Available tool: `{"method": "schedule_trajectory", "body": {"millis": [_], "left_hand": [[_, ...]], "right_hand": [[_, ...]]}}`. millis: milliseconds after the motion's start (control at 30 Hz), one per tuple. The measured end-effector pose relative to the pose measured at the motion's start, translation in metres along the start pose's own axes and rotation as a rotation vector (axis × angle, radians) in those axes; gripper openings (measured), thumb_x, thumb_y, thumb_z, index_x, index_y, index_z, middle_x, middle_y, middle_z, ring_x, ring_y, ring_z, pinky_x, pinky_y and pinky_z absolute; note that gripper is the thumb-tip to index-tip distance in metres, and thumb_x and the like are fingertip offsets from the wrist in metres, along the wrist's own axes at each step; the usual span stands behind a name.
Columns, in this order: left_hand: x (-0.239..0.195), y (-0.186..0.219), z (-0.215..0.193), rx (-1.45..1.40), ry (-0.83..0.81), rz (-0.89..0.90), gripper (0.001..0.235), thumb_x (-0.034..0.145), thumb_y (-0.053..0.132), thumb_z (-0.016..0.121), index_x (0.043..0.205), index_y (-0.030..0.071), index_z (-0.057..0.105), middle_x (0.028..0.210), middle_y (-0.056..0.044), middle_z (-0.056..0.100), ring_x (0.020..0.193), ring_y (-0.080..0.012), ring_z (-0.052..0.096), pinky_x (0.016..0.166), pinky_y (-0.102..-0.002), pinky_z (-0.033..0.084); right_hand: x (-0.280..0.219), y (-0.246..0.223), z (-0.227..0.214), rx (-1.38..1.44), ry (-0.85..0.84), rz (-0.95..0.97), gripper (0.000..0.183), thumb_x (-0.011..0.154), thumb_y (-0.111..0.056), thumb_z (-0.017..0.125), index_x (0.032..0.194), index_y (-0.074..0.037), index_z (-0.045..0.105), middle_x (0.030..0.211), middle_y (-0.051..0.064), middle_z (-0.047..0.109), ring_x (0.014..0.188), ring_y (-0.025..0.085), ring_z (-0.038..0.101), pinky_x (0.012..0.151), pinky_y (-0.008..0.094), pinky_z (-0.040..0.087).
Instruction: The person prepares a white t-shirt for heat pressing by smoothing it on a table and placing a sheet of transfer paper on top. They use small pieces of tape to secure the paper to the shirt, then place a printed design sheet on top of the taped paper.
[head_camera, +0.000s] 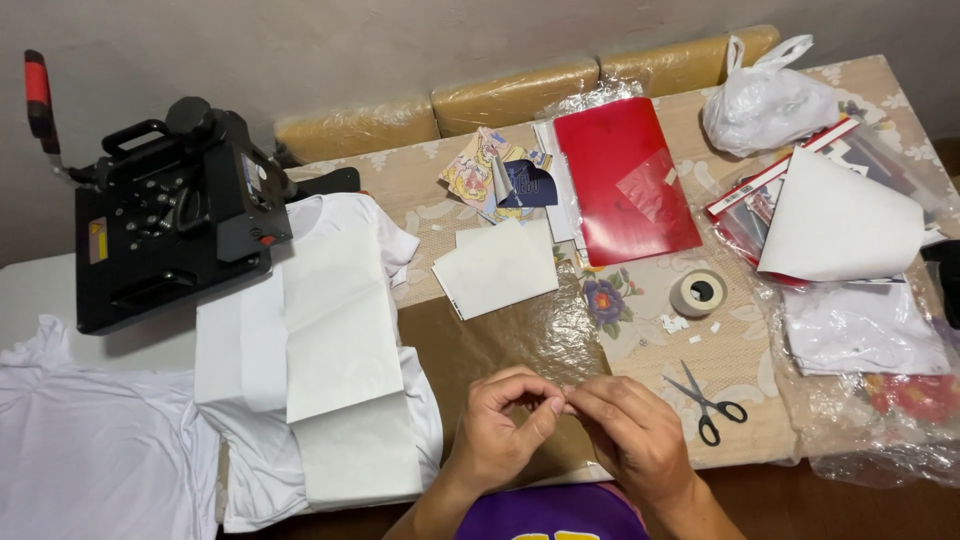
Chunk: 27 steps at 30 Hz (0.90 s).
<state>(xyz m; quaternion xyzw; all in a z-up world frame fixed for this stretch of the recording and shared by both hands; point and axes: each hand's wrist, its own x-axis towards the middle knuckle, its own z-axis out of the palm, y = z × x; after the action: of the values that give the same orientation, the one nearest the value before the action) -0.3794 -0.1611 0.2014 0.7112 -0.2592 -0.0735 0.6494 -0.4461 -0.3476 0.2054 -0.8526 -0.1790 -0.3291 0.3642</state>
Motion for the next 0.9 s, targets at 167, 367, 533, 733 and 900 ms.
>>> {"method": "schedule_trajectory", "body": {"millis": [167,367,533,733,900], "left_hand": [[0.003,0.008,-0.002,0.026,-0.007,0.002,0.004,0.096,0.01,0.084,0.093,0.006,0.083,0.088,-0.005,0.08,0.074,-0.0129,0.07,0.067,-0.027,0.06],[0.009,0.005,0.001,0.089,0.003,0.013,0.006,0.09,0.006,0.082,0.085,0.009,0.08,0.08,-0.001,0.076,0.066,-0.0114,0.065,0.061,-0.028,0.056],[0.012,-0.005,-0.001,0.004,-0.053,-0.049,0.011,0.099,0.016,0.08,0.089,0.01,0.08,0.084,0.0,0.075,0.07,-0.0107,0.065,0.062,-0.026,0.051],[0.016,-0.009,-0.002,-0.033,-0.046,-0.04,0.008,0.098,0.011,0.08,0.09,0.01,0.081,0.086,-0.001,0.079,0.072,-0.0101,0.067,0.064,-0.026,0.053],[0.021,-0.005,-0.003,0.008,-0.059,-0.066,0.006,0.088,0.005,0.085,0.086,0.01,0.082,0.083,-0.001,0.079,0.067,-0.0083,0.067,0.061,-0.024,0.055]], "right_hand": [[0.007,-0.007,-0.007,-0.083,-0.041,-0.021,0.015,0.109,-0.007,0.067,0.114,0.004,0.077,0.105,0.016,0.08,0.089,0.029,0.078,0.08,0.04,0.064],[0.008,-0.008,-0.012,-0.162,-0.091,-0.049,0.017,0.11,-0.004,0.064,0.118,0.003,0.077,0.108,0.016,0.078,0.091,0.03,0.077,0.08,0.042,0.063],[0.004,-0.001,-0.004,-0.058,-0.055,0.029,0.016,0.109,-0.01,0.068,0.115,0.002,0.076,0.103,0.015,0.079,0.089,0.028,0.078,0.082,0.039,0.066],[-0.002,0.002,0.002,0.018,-0.038,0.12,0.016,0.105,-0.005,0.073,0.12,-0.001,0.076,0.108,0.013,0.083,0.092,0.027,0.08,0.088,0.037,0.066],[0.011,-0.003,-0.006,-0.183,-0.084,-0.017,0.013,0.109,-0.003,0.067,0.114,0.003,0.077,0.107,0.016,0.08,0.09,0.028,0.077,0.081,0.041,0.064]]}}
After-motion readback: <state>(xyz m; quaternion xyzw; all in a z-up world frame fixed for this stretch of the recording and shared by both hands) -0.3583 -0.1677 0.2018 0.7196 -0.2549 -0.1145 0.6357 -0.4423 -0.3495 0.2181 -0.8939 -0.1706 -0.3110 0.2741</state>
